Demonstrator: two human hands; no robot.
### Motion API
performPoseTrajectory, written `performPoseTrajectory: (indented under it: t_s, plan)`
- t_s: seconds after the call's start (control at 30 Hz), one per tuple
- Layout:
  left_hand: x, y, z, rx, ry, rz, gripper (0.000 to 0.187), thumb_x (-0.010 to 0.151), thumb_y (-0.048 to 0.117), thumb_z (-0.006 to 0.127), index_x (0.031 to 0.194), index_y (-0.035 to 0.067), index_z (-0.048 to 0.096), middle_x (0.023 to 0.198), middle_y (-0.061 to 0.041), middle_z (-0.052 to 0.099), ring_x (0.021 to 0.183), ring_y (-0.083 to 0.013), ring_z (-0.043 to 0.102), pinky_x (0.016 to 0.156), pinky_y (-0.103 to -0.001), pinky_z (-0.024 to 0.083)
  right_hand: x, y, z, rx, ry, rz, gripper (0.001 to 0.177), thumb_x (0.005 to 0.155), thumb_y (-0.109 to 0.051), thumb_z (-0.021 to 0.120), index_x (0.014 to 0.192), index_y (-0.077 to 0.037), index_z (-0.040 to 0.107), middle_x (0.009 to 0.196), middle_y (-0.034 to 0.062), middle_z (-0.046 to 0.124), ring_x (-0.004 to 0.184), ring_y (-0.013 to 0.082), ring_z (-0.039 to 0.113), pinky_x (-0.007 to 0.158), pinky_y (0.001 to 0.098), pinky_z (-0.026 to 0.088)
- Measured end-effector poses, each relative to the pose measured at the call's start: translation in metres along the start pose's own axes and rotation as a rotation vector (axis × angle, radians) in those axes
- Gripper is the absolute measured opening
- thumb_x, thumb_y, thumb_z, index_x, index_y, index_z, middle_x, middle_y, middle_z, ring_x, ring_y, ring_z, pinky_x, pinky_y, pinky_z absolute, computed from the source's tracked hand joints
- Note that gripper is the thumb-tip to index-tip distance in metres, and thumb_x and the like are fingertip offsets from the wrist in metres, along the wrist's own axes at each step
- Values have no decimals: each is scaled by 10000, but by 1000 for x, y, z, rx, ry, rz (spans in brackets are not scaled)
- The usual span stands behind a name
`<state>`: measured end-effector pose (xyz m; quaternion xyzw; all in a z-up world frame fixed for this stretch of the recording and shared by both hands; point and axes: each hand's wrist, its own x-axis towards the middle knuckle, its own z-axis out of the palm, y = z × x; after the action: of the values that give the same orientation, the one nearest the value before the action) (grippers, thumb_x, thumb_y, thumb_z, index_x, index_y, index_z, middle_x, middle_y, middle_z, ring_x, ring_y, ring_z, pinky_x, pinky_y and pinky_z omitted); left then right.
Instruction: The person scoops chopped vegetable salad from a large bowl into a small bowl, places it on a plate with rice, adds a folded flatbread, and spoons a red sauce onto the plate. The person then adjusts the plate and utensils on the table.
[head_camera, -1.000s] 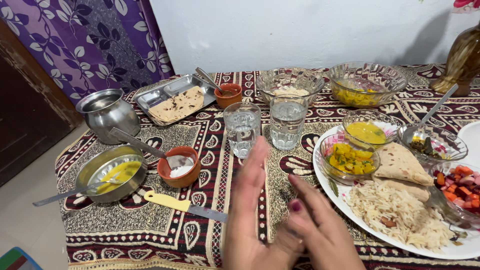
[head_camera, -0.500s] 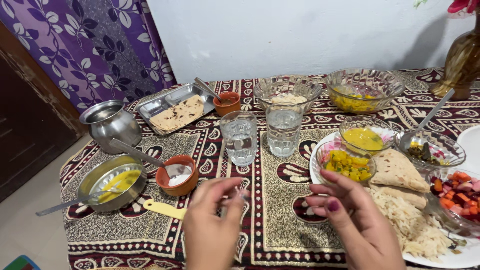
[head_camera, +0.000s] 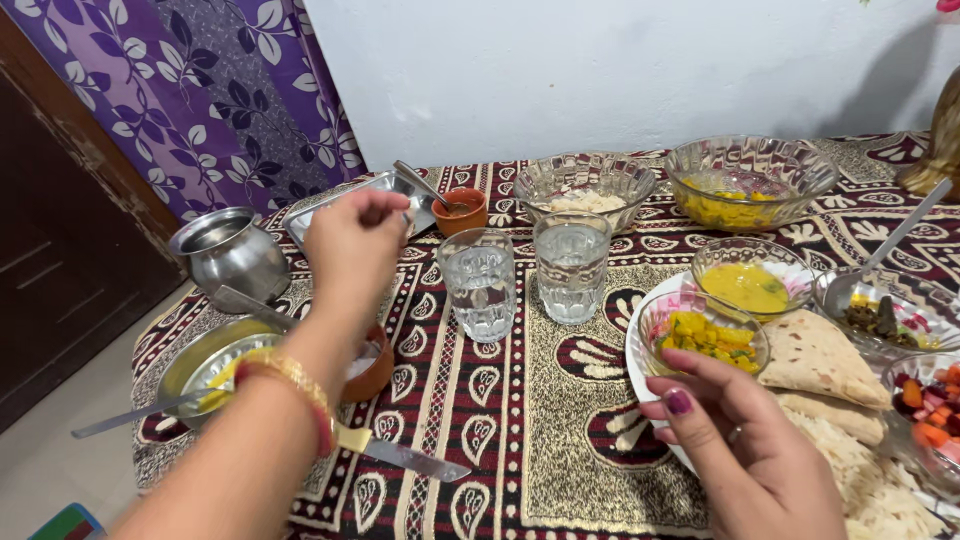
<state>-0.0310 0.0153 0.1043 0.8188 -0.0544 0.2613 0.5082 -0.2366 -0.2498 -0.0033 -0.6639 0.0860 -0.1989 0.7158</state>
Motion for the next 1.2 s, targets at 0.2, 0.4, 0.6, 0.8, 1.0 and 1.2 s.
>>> performPoseTrajectory:
  t_s: [0.2, 0.4, 0.6, 0.8, 1.0, 1.2]
  plan:
    - [64, -17, 33, 392, -302, -88, 239, 840, 168, 805, 1078, 149, 789, 899, -84, 777, 799, -168, 728, 749, -340, 566, 11, 34, -19, 27, -52, -122, 441, 1035, -100, 585, 1452, 42, 602, 1235, 210, 725, 1072, 262, 778, 909, 383, 608]
    - [92, -46, 67, 600, -504, -65, 494, 800, 211, 840, 1279, 221, 718, 1225, -91, 727, 1116, -239, 694, 999, -355, 522, 23, 79, -26, -86, -39, -198, 438, 1011, -125, 631, 1422, 27, 639, 1193, 200, 752, 1032, 251, 809, 948, 361, 602]
    - [106, -66, 90, 645, -555, -84, 532, 788, 186, 842, 1304, 219, 719, 1270, -95, 719, 1154, -242, 697, 1036, -341, 511, 35, 111, -27, 41, -83, -156, 480, 980, -157, 692, 1418, 33, 646, 1162, 226, 751, 1005, 286, 830, 846, 406, 671]
    - [111, -77, 109, 627, -539, -136, 325, 796, 156, 842, 1111, 139, 765, 1120, -97, 761, 1018, -199, 736, 918, -326, 560, 40, 138, -29, 55, -83, -117, 450, 981, -134, 692, 1394, 40, 660, 1136, 247, 765, 987, 283, 794, 879, 398, 665]
    - [111, -79, 116, 596, -441, -227, 175, 809, 198, 866, 840, 72, 748, 908, -81, 777, 848, -164, 731, 784, -325, 568, 48, 148, -36, 50, -150, -166, 464, 967, -94, 703, 1403, 49, 630, 1130, 254, 760, 1001, 294, 801, 922, 397, 638]
    - [108, -84, 107, 473, -355, -183, 212, 790, 192, 895, 833, 61, 735, 847, -77, 763, 752, -161, 713, 707, -320, 562, 45, 135, -31, 45, -110, -175, 462, 960, -49, 702, 1403, 58, 634, 1120, 237, 761, 996, 268, 787, 899, 385, 646]
